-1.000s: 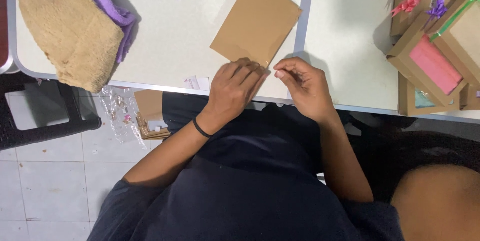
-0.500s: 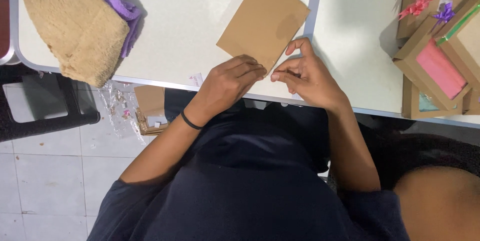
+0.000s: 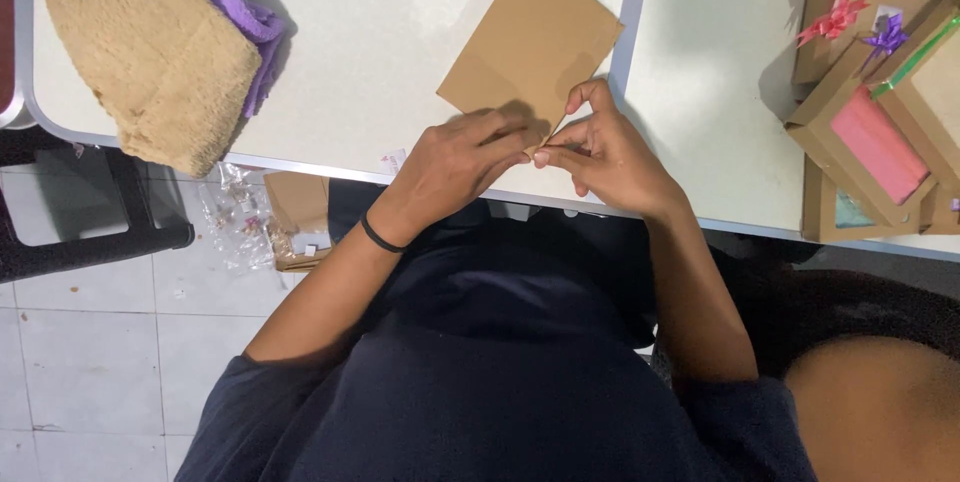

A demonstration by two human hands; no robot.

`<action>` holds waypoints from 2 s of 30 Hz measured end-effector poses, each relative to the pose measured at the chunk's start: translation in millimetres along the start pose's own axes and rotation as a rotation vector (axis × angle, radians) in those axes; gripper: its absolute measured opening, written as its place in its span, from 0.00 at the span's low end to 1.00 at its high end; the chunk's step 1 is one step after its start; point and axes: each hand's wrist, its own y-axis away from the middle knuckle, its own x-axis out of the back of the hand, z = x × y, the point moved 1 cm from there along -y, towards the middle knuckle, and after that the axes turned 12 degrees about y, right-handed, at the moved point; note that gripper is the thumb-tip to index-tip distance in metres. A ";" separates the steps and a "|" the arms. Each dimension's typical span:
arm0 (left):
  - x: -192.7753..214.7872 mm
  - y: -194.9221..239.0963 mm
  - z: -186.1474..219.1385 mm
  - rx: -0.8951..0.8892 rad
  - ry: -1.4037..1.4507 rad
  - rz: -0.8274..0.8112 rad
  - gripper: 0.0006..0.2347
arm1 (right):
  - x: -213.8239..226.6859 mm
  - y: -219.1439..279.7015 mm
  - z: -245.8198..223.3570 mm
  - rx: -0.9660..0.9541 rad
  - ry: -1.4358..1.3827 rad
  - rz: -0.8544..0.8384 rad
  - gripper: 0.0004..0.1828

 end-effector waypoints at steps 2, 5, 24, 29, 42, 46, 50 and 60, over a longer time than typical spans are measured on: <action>1.8 -1.7 0.9 -0.001 -0.007 -0.002 0.02 | -1.1 -0.6 1.2 -0.006 -0.015 0.002 0.25; 0.0 -1.7 -0.2 -0.005 -0.025 -0.004 0.03 | -1.7 -0.4 2.1 -0.015 -0.029 0.005 0.25; -3.8 1.0 -14.6 0.003 0.128 -0.037 0.05 | -6.5 9.7 3.5 0.012 0.141 0.136 0.19; -3.8 0.2 -16.2 0.007 0.150 -0.035 0.05 | -3.1 9.3 -1.8 0.035 0.336 0.255 0.21; -23.1 12.9 -9.1 -0.004 -0.075 0.096 0.05 | 19.5 10.5 18.1 0.438 0.827 0.824 0.18; -4.8 9.1 -5.4 -0.047 0.077 -0.004 0.02 | 27.6 15.3 14.3 0.386 0.912 0.752 0.20; 7.8 14.2 -18.9 0.062 0.068 -0.079 0.03 | 27.2 10.9 11.5 0.370 0.829 0.636 0.19; 19.5 0.6 -14.3 0.338 -0.187 -0.242 0.27 | 17.8 5.1 33.2 0.399 0.764 0.640 0.16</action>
